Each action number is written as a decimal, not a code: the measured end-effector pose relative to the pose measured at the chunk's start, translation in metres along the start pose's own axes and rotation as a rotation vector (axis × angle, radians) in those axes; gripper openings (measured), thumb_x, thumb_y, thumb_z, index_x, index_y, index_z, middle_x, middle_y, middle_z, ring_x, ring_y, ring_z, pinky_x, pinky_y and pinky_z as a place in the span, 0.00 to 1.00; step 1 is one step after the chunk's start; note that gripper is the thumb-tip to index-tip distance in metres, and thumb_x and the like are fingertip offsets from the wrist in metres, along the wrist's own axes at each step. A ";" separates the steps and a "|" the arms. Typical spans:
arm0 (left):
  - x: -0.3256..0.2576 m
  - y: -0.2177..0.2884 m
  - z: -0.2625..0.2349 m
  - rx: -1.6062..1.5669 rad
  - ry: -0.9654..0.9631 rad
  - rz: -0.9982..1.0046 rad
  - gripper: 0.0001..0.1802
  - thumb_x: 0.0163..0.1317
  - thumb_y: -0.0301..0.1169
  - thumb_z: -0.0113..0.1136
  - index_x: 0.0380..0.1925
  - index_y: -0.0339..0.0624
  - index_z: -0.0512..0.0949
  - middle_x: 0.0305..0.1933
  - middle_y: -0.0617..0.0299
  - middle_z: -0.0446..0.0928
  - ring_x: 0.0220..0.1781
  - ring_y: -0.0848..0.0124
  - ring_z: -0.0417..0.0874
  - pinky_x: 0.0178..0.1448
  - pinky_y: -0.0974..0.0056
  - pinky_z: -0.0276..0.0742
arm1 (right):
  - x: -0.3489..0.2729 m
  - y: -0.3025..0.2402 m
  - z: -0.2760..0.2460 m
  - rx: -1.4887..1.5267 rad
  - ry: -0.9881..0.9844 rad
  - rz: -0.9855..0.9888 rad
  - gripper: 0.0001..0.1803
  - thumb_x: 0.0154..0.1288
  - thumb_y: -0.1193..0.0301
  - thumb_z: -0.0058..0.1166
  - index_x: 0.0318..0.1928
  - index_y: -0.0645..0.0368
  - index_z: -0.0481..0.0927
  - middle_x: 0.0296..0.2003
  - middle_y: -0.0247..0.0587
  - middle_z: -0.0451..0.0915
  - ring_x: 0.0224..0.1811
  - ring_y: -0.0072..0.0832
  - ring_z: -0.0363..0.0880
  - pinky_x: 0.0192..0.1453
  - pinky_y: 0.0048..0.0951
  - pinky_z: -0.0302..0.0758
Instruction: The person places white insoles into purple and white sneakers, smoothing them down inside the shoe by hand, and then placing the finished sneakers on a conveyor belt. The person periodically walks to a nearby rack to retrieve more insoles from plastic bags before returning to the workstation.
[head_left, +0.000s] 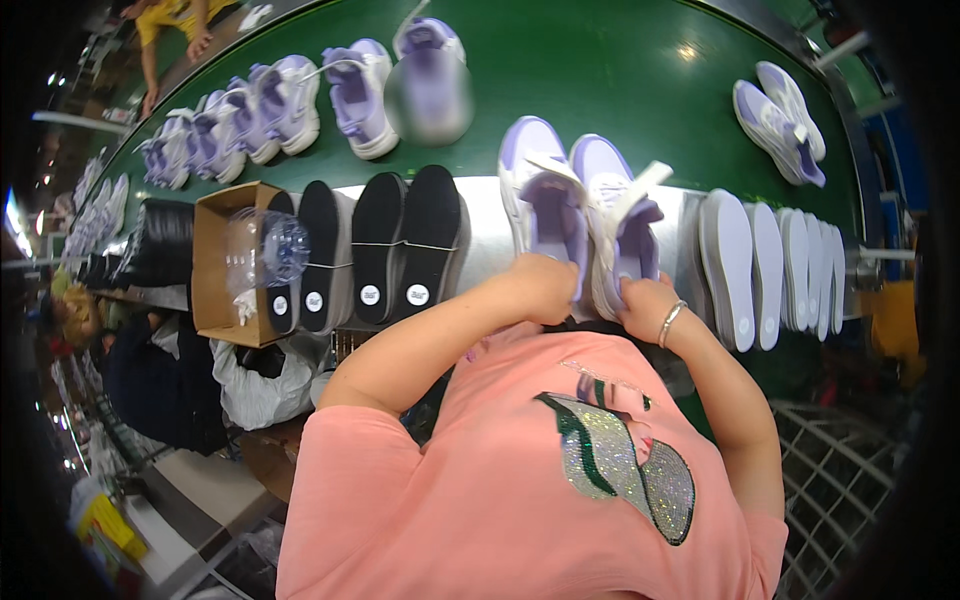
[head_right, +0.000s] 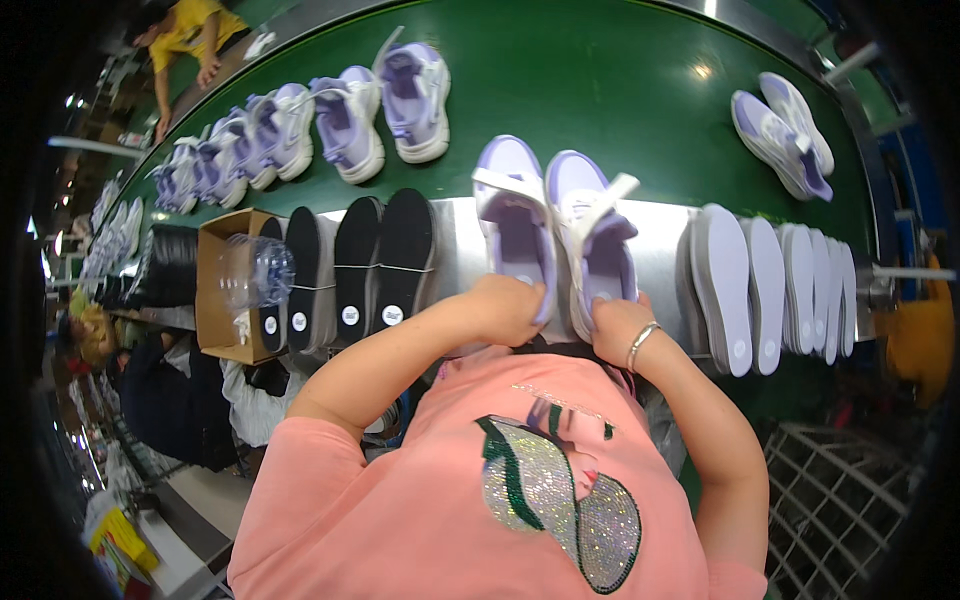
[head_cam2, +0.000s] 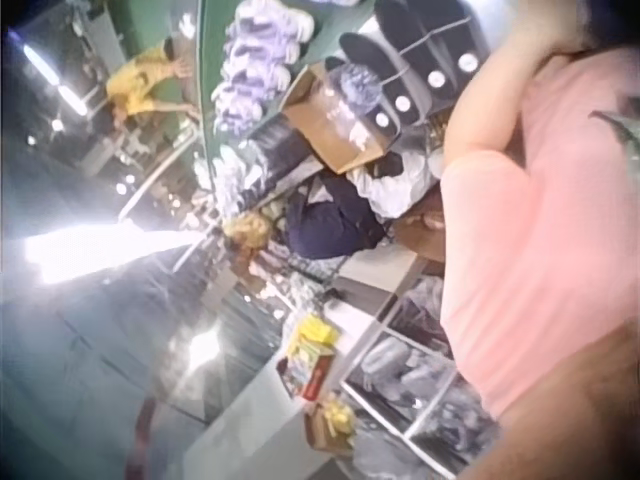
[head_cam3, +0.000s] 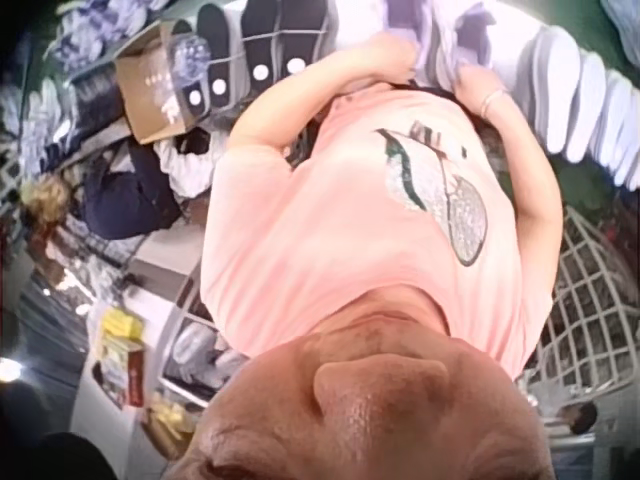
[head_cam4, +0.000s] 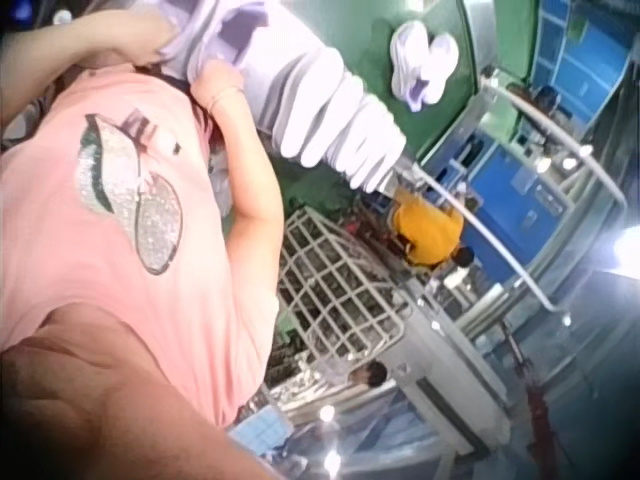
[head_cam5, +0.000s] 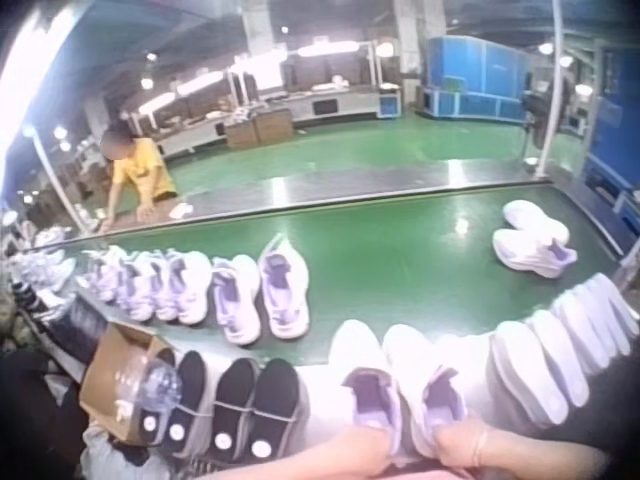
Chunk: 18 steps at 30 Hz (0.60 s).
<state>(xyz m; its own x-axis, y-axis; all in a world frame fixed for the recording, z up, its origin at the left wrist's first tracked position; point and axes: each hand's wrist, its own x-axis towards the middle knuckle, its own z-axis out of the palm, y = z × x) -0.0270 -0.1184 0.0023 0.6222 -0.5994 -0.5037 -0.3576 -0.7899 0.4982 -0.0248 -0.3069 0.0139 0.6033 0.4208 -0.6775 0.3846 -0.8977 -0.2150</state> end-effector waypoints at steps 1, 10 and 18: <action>0.001 0.000 -0.001 0.011 -0.010 -0.007 0.19 0.48 0.38 0.52 0.35 0.33 0.69 0.31 0.47 0.76 0.35 0.53 0.77 0.38 0.55 0.72 | 0.002 -0.002 -0.002 -0.002 -0.001 -0.008 0.11 0.48 0.71 0.43 0.33 0.64 0.71 0.30 0.52 0.77 0.37 0.44 0.75 0.50 0.46 0.59; 0.008 0.020 0.016 -0.057 0.051 0.034 0.17 0.46 0.36 0.52 0.32 0.34 0.70 0.30 0.46 0.75 0.34 0.53 0.77 0.37 0.54 0.72 | 0.013 0.004 -0.012 0.238 -0.018 0.083 0.20 0.57 0.58 0.42 0.33 0.65 0.73 0.32 0.57 0.75 0.40 0.48 0.73 0.46 0.44 0.64; 0.002 0.025 0.016 -0.047 0.171 0.017 0.20 0.48 0.42 0.54 0.32 0.34 0.70 0.30 0.46 0.75 0.32 0.53 0.77 0.35 0.55 0.72 | 0.026 -0.007 -0.014 0.279 0.107 0.227 0.37 0.48 0.38 0.42 0.39 0.63 0.73 0.40 0.52 0.75 0.45 0.43 0.73 0.58 0.59 0.44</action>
<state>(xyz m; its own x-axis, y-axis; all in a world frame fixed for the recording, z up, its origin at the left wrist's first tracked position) -0.0454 -0.1418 0.0025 0.7268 -0.5789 -0.3696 -0.3390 -0.7704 0.5399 -0.0018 -0.2881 0.0076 0.7265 0.2046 -0.6560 0.0358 -0.9646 -0.2612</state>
